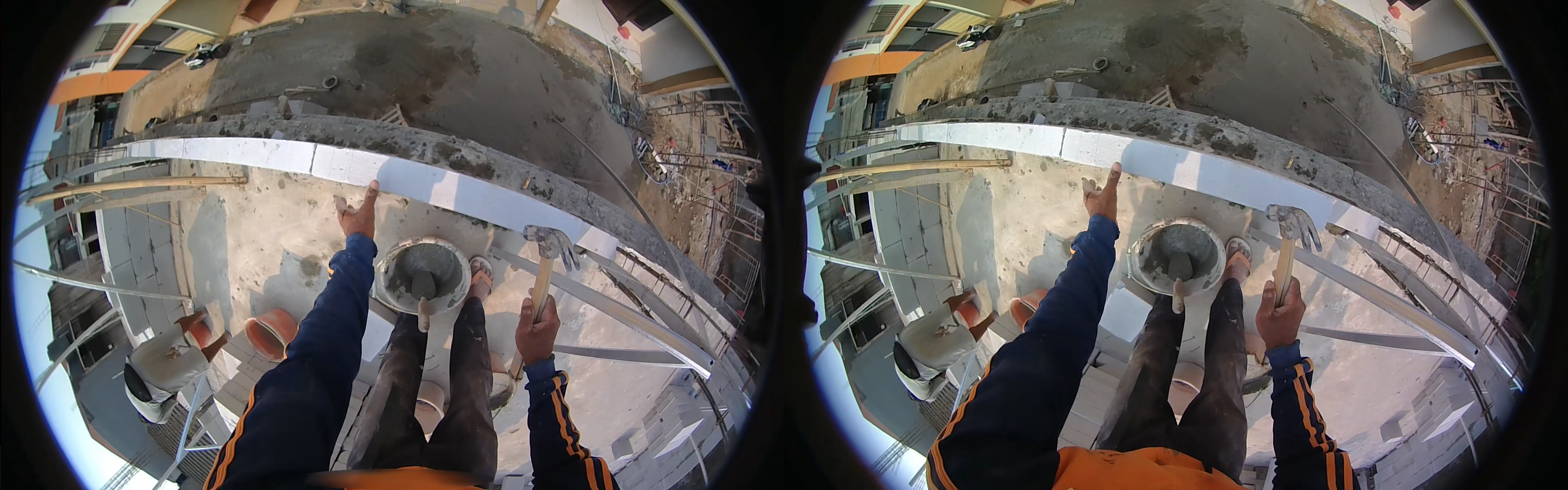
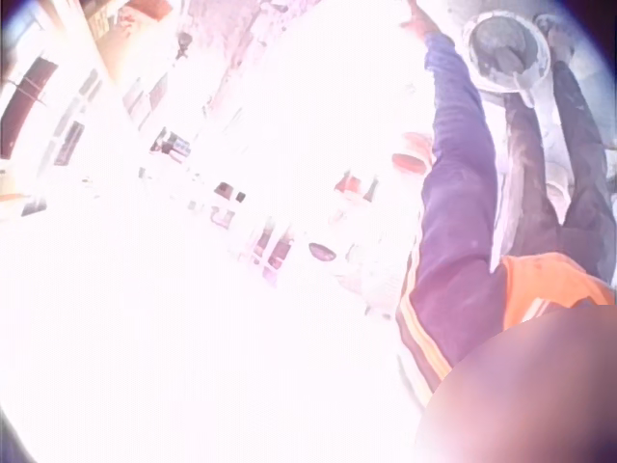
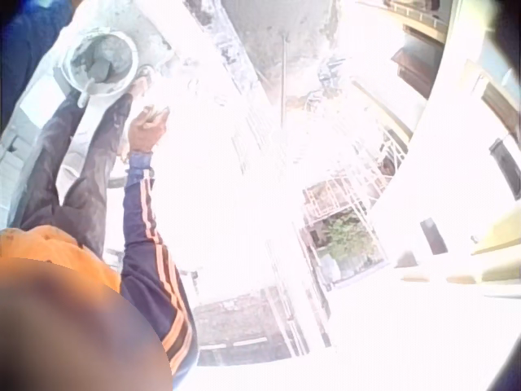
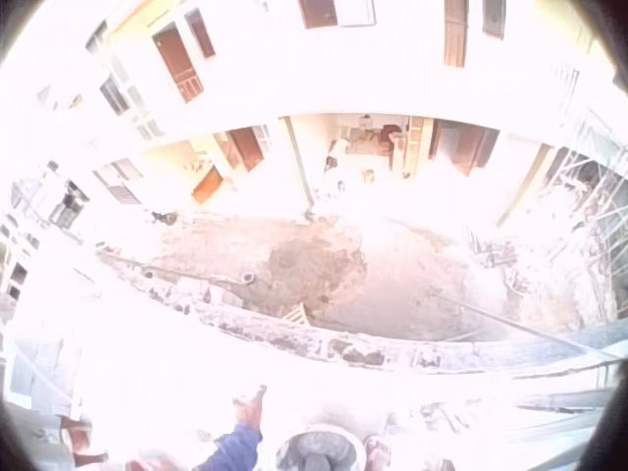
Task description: The person installs a white railing on a rooftop by applying mortar to the base, positioning metal frames, and securing white blocks with a hammer and trowel. The person also uses a machete to cut a block and applies mortar to it before placing it into the railing structure.
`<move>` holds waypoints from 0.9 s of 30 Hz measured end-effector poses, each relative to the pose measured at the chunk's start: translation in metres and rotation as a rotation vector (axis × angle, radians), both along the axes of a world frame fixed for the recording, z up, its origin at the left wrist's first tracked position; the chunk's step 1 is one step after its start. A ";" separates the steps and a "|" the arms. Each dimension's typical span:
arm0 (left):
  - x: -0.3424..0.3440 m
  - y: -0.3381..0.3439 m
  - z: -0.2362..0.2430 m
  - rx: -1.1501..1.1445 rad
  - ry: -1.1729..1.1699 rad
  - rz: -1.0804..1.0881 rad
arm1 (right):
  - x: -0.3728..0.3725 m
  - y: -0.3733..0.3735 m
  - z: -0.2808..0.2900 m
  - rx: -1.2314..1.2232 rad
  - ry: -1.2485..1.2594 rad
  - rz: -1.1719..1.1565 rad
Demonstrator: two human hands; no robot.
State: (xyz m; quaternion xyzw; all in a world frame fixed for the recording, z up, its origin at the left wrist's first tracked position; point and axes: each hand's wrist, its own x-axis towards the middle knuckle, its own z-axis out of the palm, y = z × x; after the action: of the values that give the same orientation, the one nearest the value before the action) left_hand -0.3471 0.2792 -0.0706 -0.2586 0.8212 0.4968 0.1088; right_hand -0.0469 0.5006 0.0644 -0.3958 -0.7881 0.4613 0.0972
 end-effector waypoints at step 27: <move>-0.049 -0.004 0.009 -0.335 0.326 -0.289 | -0.019 0.033 0.047 -0.562 0.040 -0.249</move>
State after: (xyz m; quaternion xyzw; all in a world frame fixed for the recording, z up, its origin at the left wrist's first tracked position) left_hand -0.3957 0.2755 -0.0617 -0.0697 0.9270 0.3685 0.0005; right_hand -0.0660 0.5332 0.1118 -0.4914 -0.5729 0.6536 0.0553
